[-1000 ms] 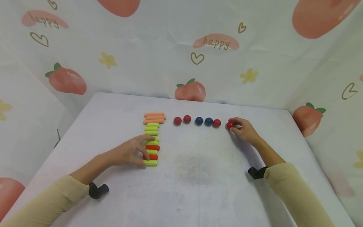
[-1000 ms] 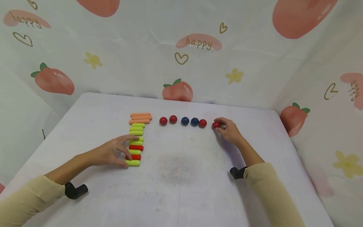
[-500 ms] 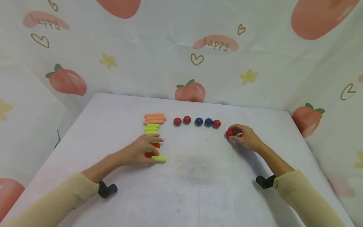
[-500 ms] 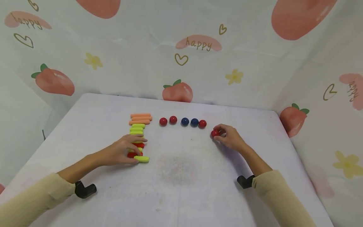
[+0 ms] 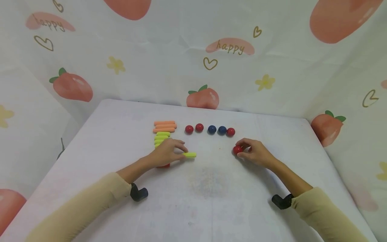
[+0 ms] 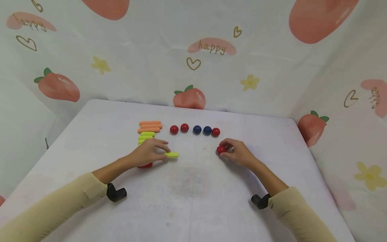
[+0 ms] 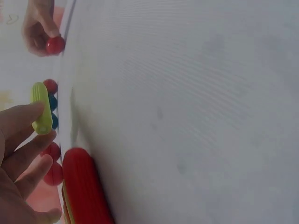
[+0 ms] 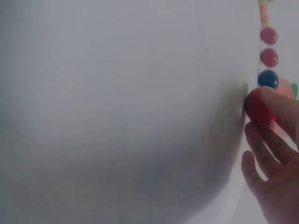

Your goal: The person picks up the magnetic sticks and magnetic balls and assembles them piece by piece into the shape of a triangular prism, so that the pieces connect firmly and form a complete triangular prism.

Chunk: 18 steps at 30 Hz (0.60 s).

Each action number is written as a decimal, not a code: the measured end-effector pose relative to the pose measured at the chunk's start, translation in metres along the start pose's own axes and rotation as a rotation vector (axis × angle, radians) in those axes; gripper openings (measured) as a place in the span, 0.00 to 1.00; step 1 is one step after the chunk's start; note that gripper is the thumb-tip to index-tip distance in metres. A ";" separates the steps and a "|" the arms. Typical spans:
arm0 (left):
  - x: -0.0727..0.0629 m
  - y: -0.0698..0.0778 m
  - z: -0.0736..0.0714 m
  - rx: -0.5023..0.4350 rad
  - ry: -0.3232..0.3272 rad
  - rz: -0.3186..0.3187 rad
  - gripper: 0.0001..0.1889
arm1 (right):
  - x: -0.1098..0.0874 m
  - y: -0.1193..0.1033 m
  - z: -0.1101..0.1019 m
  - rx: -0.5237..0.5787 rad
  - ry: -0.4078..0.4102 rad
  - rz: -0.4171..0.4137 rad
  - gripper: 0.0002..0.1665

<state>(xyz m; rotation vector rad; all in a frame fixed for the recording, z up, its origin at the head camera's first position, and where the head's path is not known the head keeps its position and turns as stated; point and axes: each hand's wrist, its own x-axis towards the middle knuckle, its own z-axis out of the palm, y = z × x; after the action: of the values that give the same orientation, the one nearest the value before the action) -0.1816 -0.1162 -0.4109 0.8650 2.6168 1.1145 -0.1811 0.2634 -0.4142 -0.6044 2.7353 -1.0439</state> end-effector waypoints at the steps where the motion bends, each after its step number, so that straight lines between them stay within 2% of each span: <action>1: 0.003 0.001 0.002 -0.006 0.003 -0.014 0.12 | 0.000 -0.002 0.002 0.006 -0.003 -0.005 0.22; 6: 0.020 0.004 0.010 -0.036 -0.010 -0.076 0.13 | 0.001 -0.011 0.010 0.029 -0.015 -0.026 0.21; 14: 0.039 0.013 0.027 -0.102 -0.032 -0.044 0.20 | 0.008 -0.025 0.022 0.054 -0.044 -0.060 0.21; 18: 0.047 0.018 0.034 -0.153 -0.043 -0.073 0.26 | 0.012 -0.030 0.027 0.063 -0.064 -0.063 0.21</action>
<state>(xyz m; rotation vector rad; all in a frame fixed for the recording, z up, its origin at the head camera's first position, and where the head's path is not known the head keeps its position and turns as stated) -0.1992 -0.0589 -0.4188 0.7467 2.4691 1.2434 -0.1752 0.2216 -0.4148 -0.7050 2.6344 -1.1002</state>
